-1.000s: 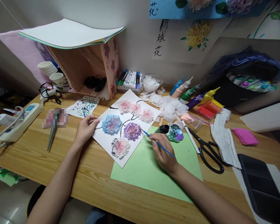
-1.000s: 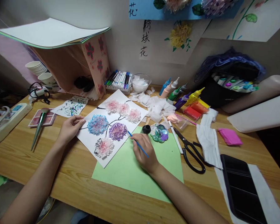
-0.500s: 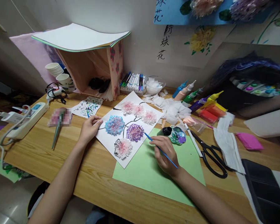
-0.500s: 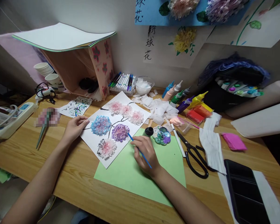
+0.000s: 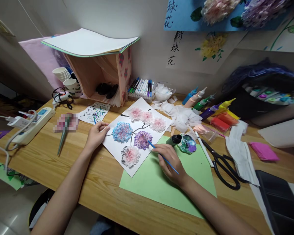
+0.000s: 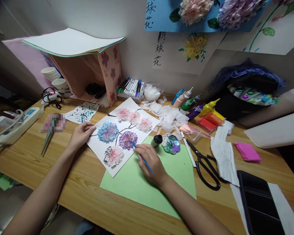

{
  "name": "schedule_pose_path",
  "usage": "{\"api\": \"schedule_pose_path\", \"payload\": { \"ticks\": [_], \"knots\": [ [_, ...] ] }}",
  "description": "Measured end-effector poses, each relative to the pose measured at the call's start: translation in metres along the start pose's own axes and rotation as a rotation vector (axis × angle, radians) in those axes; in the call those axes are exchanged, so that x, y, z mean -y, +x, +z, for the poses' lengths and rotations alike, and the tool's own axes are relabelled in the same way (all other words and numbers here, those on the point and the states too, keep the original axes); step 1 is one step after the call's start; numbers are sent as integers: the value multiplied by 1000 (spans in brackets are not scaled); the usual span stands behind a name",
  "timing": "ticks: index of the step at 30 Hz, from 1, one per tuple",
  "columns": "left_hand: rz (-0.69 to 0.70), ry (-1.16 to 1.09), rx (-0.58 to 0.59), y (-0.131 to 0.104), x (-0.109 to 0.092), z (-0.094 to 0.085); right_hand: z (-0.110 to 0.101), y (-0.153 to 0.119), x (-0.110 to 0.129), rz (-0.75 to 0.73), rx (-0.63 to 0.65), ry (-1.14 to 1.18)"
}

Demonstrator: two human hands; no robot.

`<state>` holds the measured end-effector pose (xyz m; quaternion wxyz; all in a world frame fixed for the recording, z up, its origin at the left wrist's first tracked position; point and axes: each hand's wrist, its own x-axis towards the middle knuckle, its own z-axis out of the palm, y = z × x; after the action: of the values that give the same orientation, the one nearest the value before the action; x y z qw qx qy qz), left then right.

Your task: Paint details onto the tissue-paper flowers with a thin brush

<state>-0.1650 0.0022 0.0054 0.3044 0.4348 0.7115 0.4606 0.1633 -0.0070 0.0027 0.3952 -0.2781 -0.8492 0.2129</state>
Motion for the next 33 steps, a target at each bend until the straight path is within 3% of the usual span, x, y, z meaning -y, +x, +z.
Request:
{"api": "schedule_pose_path", "payload": {
  "ticks": [9, 27, 33],
  "knots": [
    [-4, -1, -2, -2, -2, 0, -3, -3, -1, 15, -52, -33],
    [10, 20, 5, 0, 2, 1, 2, 2, 1, 16, 10, -19],
    [18, 50, 1, 0, 1, -1, 0, -2, -1, 19, -68, -1]
  ]
}}
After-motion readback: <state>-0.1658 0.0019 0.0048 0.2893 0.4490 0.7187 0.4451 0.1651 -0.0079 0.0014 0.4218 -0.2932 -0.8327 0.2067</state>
